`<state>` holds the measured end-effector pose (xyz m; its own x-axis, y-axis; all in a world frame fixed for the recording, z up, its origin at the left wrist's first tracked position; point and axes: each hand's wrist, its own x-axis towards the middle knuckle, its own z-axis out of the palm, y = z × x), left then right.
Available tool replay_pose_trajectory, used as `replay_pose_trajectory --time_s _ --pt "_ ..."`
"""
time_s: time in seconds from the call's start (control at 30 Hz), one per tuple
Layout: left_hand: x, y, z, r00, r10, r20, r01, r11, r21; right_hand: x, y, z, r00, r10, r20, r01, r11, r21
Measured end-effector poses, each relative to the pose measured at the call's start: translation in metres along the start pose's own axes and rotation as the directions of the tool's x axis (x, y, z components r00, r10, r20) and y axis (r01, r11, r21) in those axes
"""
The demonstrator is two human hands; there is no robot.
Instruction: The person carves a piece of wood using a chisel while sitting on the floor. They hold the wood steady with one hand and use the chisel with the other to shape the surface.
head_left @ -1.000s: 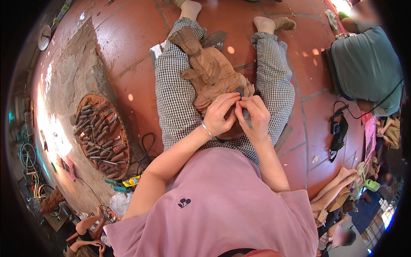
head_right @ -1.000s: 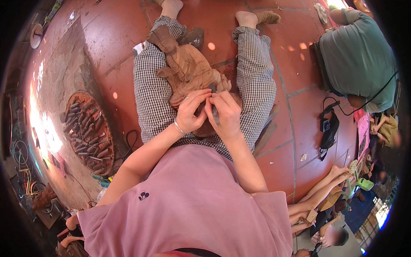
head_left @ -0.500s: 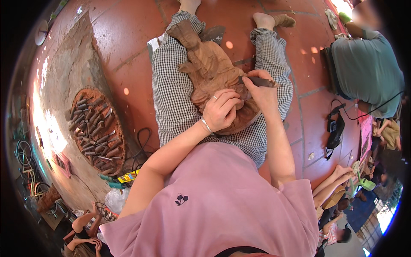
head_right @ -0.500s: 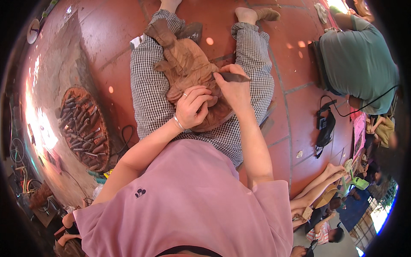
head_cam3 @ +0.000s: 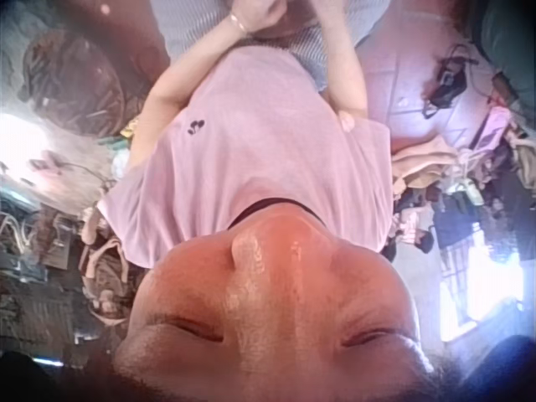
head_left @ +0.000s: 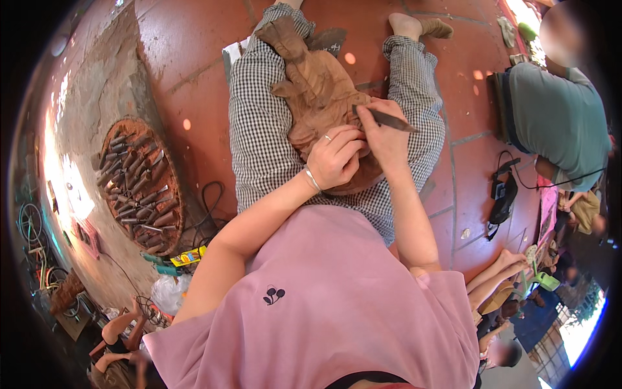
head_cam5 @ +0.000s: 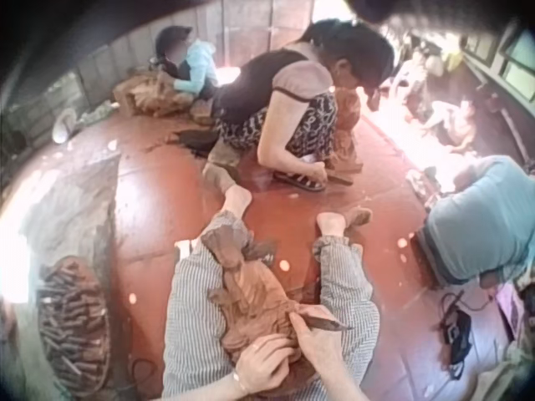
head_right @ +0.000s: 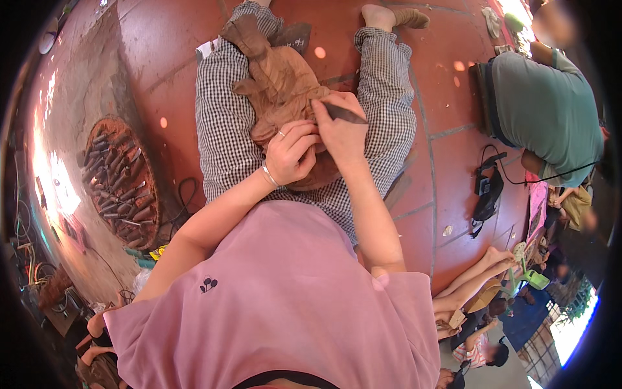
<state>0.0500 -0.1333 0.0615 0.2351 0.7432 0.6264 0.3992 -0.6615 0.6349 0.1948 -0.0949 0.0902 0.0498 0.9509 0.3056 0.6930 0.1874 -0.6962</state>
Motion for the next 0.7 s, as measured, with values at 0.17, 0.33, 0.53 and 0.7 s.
replay_pose_trajectory --time_s 0.17,0.33,0.53,0.7 --pt "-0.005 0.000 0.000 0.999 0.038 -0.021 -0.038 0.999 -0.003 -0.005 0.001 0.002 1.000 0.019 -0.006 -0.020 0.999 -0.029" --pt "-0.011 -0.003 0.002 0.998 0.050 -0.036 -0.049 0.998 0.034 -0.008 -0.005 0.008 0.997 -0.043 -0.058 0.038 0.996 -0.086" --pt "-0.014 -0.006 0.003 0.978 0.209 0.004 -0.209 0.978 0.004 -0.006 -0.002 -0.003 0.954 0.285 0.093 -0.294 0.951 0.099" --pt "-0.016 -0.007 0.000 0.976 0.211 0.045 -0.212 0.977 0.003 -0.011 -0.010 0.004 0.999 -0.006 0.034 0.010 0.993 -0.115"
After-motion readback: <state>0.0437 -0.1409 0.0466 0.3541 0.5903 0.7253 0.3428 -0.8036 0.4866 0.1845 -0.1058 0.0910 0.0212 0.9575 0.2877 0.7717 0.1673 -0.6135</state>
